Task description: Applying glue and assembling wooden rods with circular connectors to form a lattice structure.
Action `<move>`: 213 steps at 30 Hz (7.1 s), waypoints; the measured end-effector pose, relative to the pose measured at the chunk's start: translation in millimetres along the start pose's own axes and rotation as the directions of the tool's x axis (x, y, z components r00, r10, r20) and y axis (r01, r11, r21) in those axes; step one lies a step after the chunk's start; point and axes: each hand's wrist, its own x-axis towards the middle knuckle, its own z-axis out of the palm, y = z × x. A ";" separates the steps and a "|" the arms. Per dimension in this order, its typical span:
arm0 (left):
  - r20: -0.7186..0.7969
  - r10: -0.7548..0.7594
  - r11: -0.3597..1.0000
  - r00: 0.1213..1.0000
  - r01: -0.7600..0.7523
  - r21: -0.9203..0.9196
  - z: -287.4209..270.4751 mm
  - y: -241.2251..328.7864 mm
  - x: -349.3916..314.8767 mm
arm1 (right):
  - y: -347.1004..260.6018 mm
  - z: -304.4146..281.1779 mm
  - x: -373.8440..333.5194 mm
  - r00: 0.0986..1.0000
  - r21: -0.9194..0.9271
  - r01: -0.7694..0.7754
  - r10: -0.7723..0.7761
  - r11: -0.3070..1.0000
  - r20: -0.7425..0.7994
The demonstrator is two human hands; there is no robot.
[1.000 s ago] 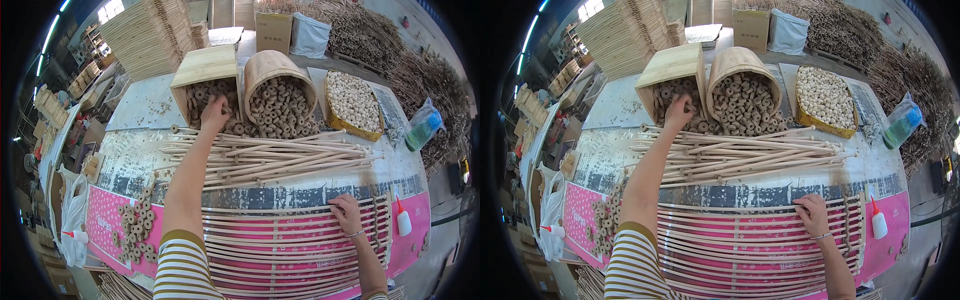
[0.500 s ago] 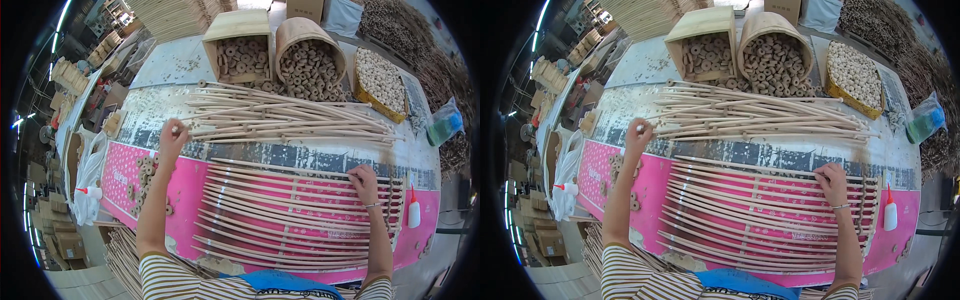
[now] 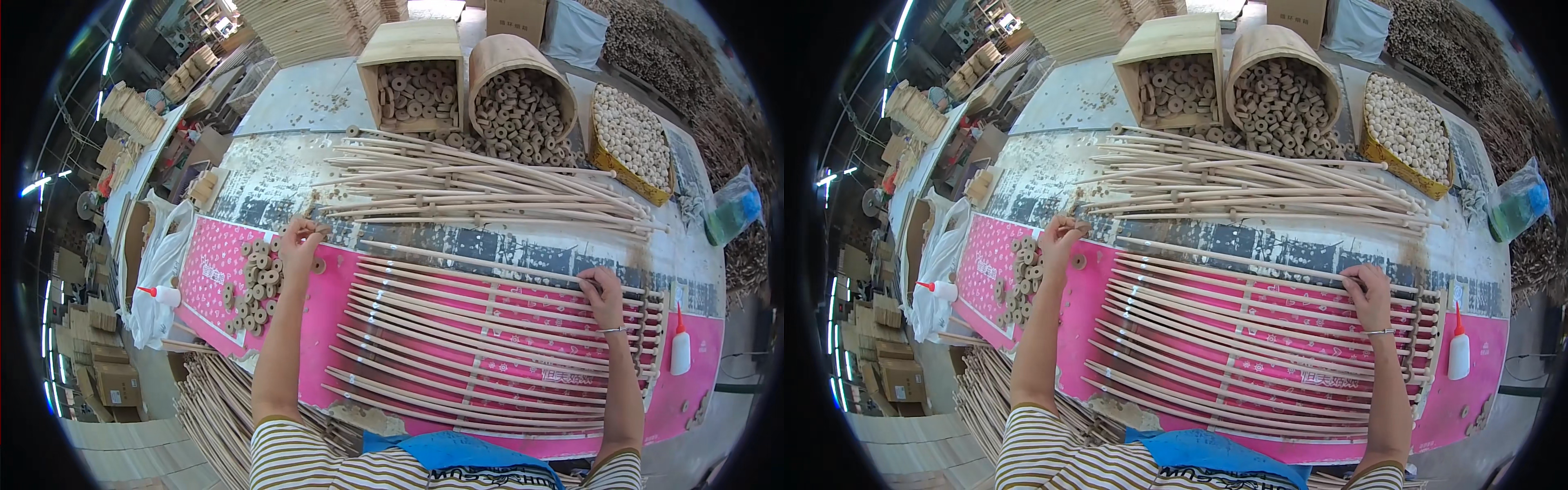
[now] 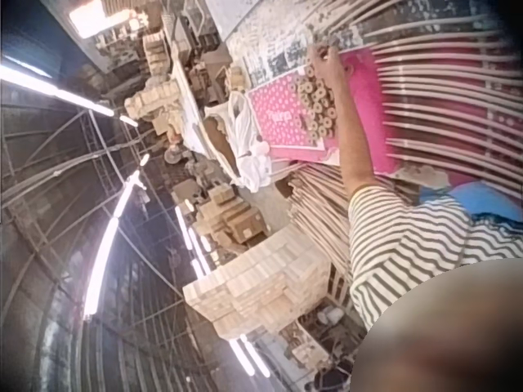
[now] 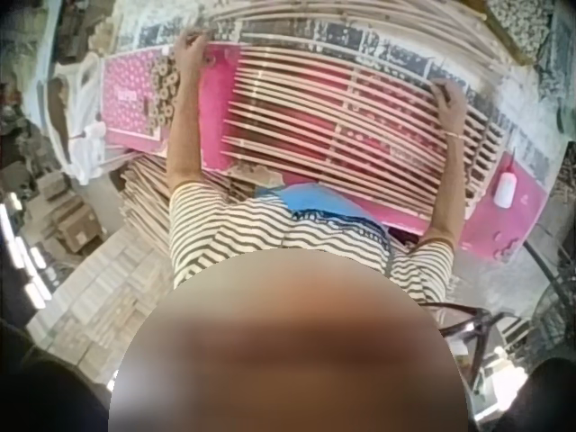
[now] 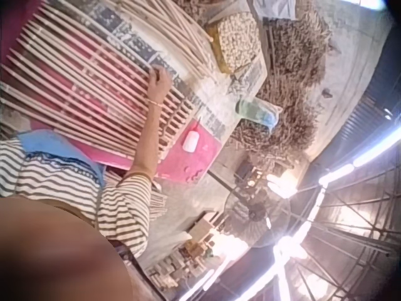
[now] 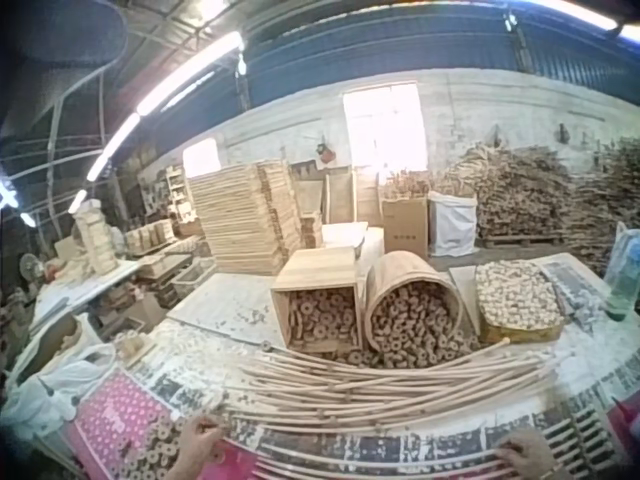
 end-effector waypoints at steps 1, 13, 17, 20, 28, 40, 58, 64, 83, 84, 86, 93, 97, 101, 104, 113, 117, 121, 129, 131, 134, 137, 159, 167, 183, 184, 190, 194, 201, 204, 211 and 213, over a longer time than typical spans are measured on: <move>0.006 -0.078 0.989 0.997 0.078 -0.126 1.3 1.8 0.4 | -0.3 -1.5 0.4 1.000 -0.008 0.006 -0.006 1.000 0.008; 0.005 0.026 0.999 1.000 -0.026 0.047 49.9 34.6 -33.1 | -4.3 -1.9 3.7 0.999 0.084 0.020 -0.016 0.996 -0.045; -0.024 -0.041 0.999 0.999 0.041 -0.003 68.0 44.9 -44.5 | -2.5 -1.8 2.5 0.999 0.082 0.014 -0.010 0.997 -0.048; -0.093 -0.059 0.998 0.994 0.057 -0.024 71.3 55.4 -50.3 | -4.4 -0.9 2.5 0.998 0.084 0.018 -0.013 0.996 -0.058; -0.060 0.173 0.957 0.983 -0.153 0.247 92.3 66.3 -66.9 | -4.4 -0.5 5.2 0.997 -0.051 0.060 -0.062 0.997 -0.039; -0.020 0.182 0.948 0.983 -0.170 0.270 115.2 74.7 -83.0 | -8.3 1.1 7.5 0.993 -0.107 0.100 -0.106 0.989 -0.045; 0.127 0.254 0.907 0.959 -0.282 0.314 131.3 70.8 -83.6 | 19.2 9.3 5.4 0.991 -0.126 0.095 -0.106 0.987 -0.086; 0.302 0.504 0.694 0.809 -0.588 0.416 99.9 57.9 -61.0 | 18.0 15.1 13.4 0.983 -0.060 0.174 -0.177 0.983 -0.054; 0.471 0.415 0.594 0.778 -0.624 0.508 107.2 74.0 -53.9 | 13.4 1.2 10.2 0.996 -0.130 0.086 -0.085 0.988 0.012; 0.473 0.405 0.602 0.782 -0.618 0.505 107.4 74.2 -54.0 | 14.0 1.2 9.8 0.996 -0.149 0.087 -0.086 0.985 0.013; 0.477 0.393 0.610 0.786 -0.611 0.505 106.9 74.3 -54.7 | 6.7 1.9 10.7 0.996 -0.166 0.088 -0.086 0.982 0.016; 0.471 0.407 0.605 0.783 -0.617 0.503 108.9 75.1 -55.4 | 7.3 1.7 10.8 0.997 -0.158 0.082 -0.083 0.984 -0.003; 0.473 0.400 0.617 0.785 -0.613 0.494 108.8 72.2 -53.8 | 5.0 2.4 11.1 0.995 -0.176 0.094 -0.098 0.980 -0.016; 0.481 0.400 0.601 0.780 -0.619 0.505 109.0 71.4 -53.7 | -3.3 2.4 12.8 0.996 -0.140 0.067 -0.073 0.988 -0.043; 0.474 0.404 0.605 0.782 -0.617 0.503 109.8 70.4 -53.4 | 1.3 1.1 12.3 0.997 -0.160 0.080 -0.082 0.984 -0.006; 0.467 0.398 0.607 0.790 -0.608 0.512 109.9 68.9 -52.5 | -3.8 3.3 12.6 0.995 -0.158 0.076 -0.084 0.984 -0.046; 0.464 0.389 0.618 0.796 -0.599 0.509 111.3 70.2 -52.3 | 3.1 2.9 12.5 0.994 -0.201 0.098 -0.104 0.975 -0.016; 0.469 0.384 0.622 0.795 -0.599 0.505 111.0 70.0 -51.5 | 4.6 3.6 12.0 0.994 -0.211 0.105 -0.112 0.972 -0.020; 0.394 0.397 0.667 0.829 -0.556 0.496 88.1 68.6 -47.1 | -12.3 -3.9 7.8 0.984 -0.134 0.093 -0.112 0.987 -0.142; 0.327 0.421 0.723 0.846 -0.531 0.442 65.4 60.7 -35.4 | -17.5 -8.9 5.0 0.980 -0.106 0.075 -0.093 0.992 -0.176; 0.385 0.210 0.827 0.899 -0.374 0.421 35.0 57.1 -33.8 | -25.2 -12.1 -0.1 0.986 -0.176 0.166 -0.163 0.970 0.031; 0.440 0.238 0.795 0.866 -0.434 0.424 24.5 58.1 -39.8 | -31.6 -2.6 -4.6 0.971 -0.206 0.237 -0.226 0.949 0.075; 0.196 -0.043 0.999 0.980 0.035 0.042 21.3 30.2 -17.7 | -40.1 10.2 -7.1 0.997 -0.064 0.070 -0.069 0.995 0.025; 0.407 -0.257 0.803 0.877 0.428 -0.414 26.4 42.5 -40.4 | -37.5 12.8 -5.1 0.997 -0.004 0.079 -0.079 0.997 -0.025; 0.350 -0.267 0.802 0.898 0.408 -0.436 46.9 68.7 -58.1 | -35.8 14.6 -5.9 0.997 0.034 0.071 -0.071 0.997 -0.008; 0.282 -0.257 0.857 0.925 0.353 -0.375 53.0 75.1 -61.9 | -36.1 14.2 -5.4 0.997 0.043 0.077 -0.077 0.996 -0.008; 0.216 -0.205 0.912 0.955 0.266 -0.311 69.7 86.2 -73.4 | -36.0 15.0 -6.0 0.999 0.115 0.039 -0.038 0.993 -0.009; 0.232 -0.201 0.920 0.952 0.265 -0.288 75.2 86.5 -75.6 | -32.2 15.6 -5.5 0.998 0.027 0.056 -0.057 0.998 0.002; 0.269 -0.174 0.928 0.947 0.249 -0.278 84.6 93.7 -79.1 | -28.5 13.2 -1.3 0.979 -0.139 0.198 -0.203 0.970 -0.021; 0.249 -0.194 0.944 0.949 0.250 -0.216 85.5 95.3 -80.7 | -41.3 16.9 -2.1 0.993 -0.023 0.092 -0.094 0.995 -0.078; 0.273 -0.184 0.953 0.944 0.239 -0.185 89.7 79.9 -79.3 | -35.8 16.5 -0.2 0.990 -0.084 0.126 -0.130 0.988 -0.046; 0.293 -0.184 0.955 0.938 0.241 -0.172 89.8 79.7 -78.8 | -35.0 17.0 -0.1 0.990 -0.092 0.125 -0.130 0.988 -0.049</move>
